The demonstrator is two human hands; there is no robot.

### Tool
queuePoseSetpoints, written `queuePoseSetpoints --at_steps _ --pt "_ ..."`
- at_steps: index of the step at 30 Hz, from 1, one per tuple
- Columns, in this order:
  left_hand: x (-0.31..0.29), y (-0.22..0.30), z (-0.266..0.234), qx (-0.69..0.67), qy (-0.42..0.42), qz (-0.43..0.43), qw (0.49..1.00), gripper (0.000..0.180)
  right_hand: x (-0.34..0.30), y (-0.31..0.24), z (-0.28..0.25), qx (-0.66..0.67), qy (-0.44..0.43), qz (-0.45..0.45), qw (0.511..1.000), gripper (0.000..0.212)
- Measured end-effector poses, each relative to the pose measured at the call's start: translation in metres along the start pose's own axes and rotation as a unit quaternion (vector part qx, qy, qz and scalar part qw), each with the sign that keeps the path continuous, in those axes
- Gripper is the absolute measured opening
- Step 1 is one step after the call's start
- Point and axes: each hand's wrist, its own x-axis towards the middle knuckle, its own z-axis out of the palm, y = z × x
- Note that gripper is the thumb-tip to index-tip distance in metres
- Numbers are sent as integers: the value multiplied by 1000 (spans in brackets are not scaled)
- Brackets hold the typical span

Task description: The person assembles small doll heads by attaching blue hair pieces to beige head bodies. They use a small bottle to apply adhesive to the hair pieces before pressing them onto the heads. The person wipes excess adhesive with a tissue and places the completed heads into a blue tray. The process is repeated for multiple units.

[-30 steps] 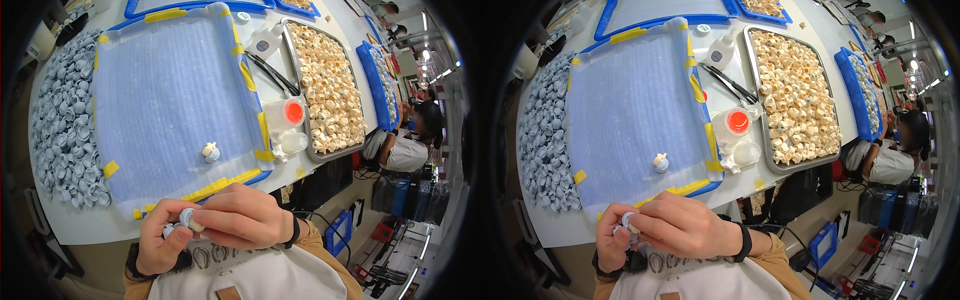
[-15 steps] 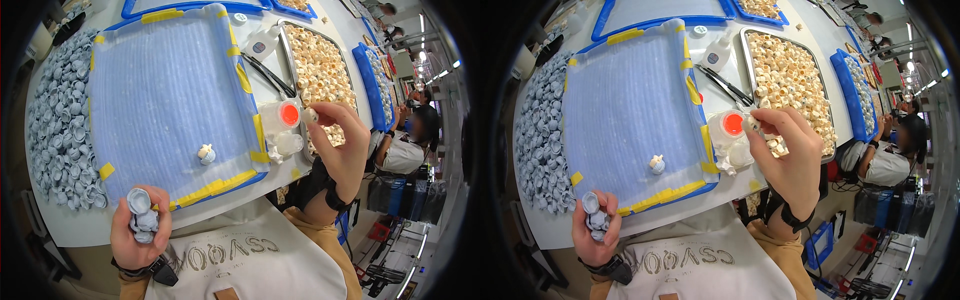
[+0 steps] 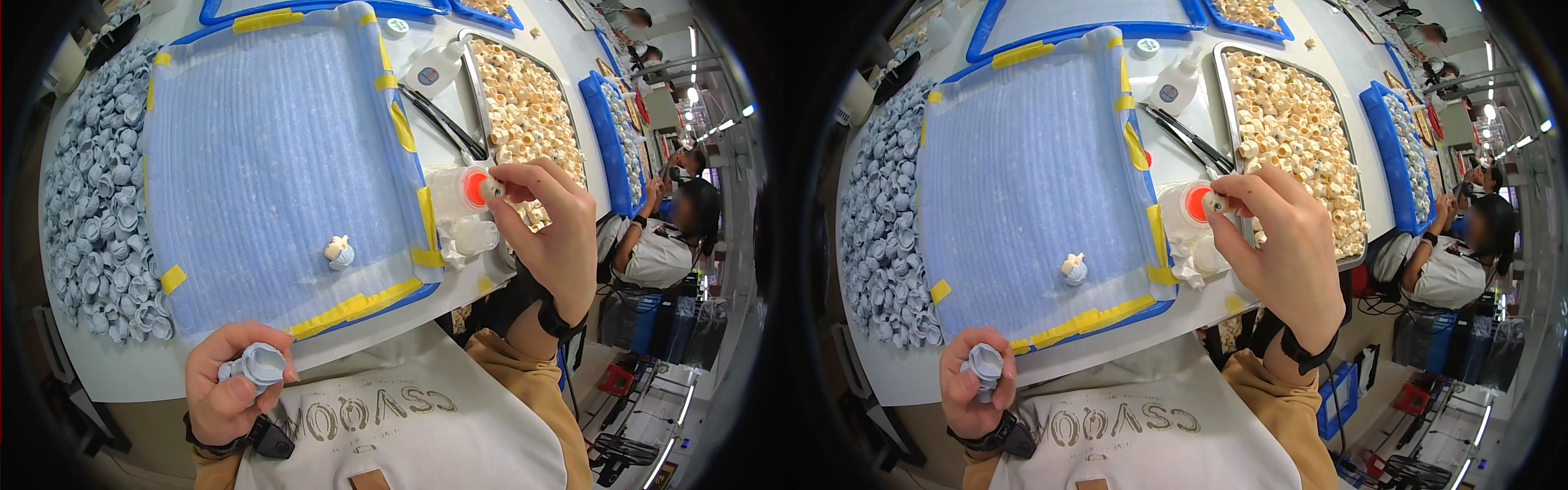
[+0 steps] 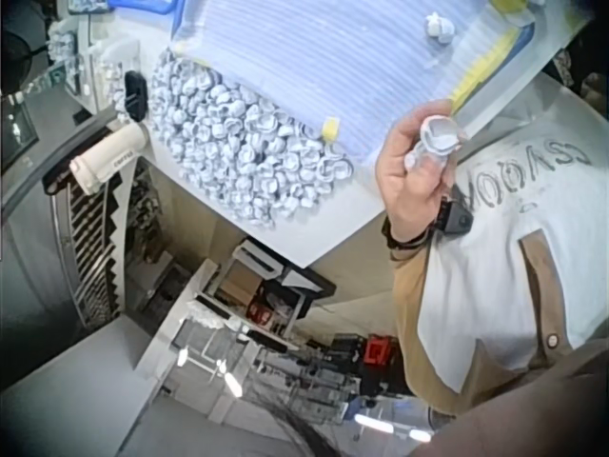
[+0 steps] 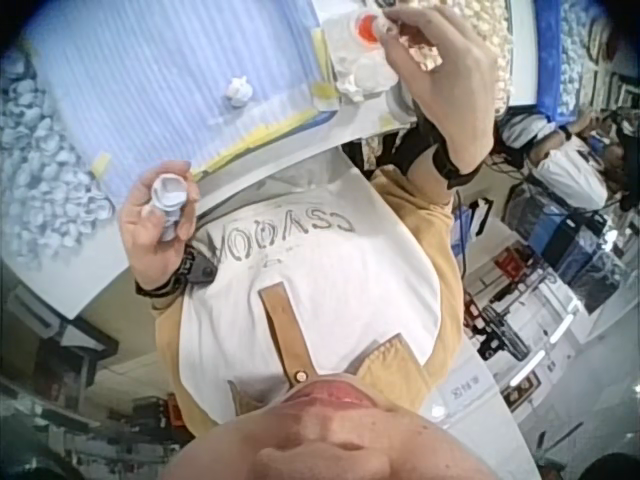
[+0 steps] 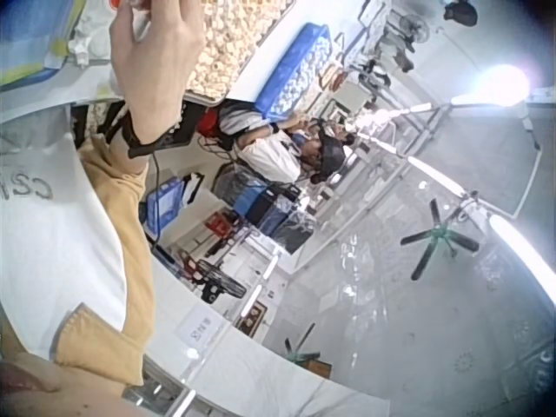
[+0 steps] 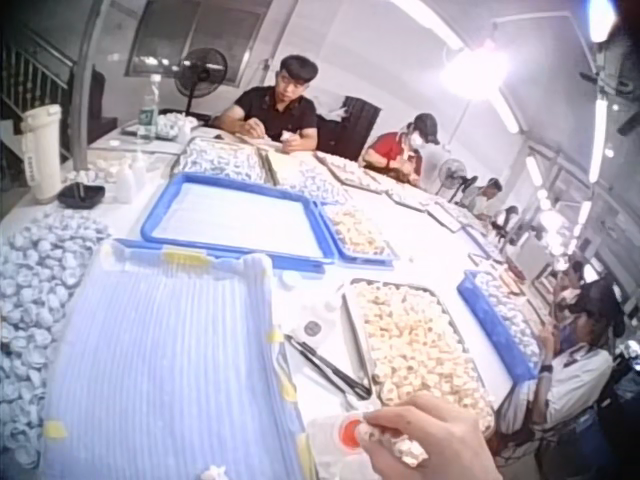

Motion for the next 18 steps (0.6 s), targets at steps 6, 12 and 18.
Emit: queuePoseSetpoints --at_steps 6,12,18 --pt "-2 1 0 -1 13 -14 1000 51 -3 -1 0 21 23 18 999 19" --pt "3 5 8 46 -39 -41 997 41 -19 -17 8 112 123 7 986 23" --pt "8 16 15 162 -134 -43 977 36 -29 -63 41 395 35 -241 886 33"
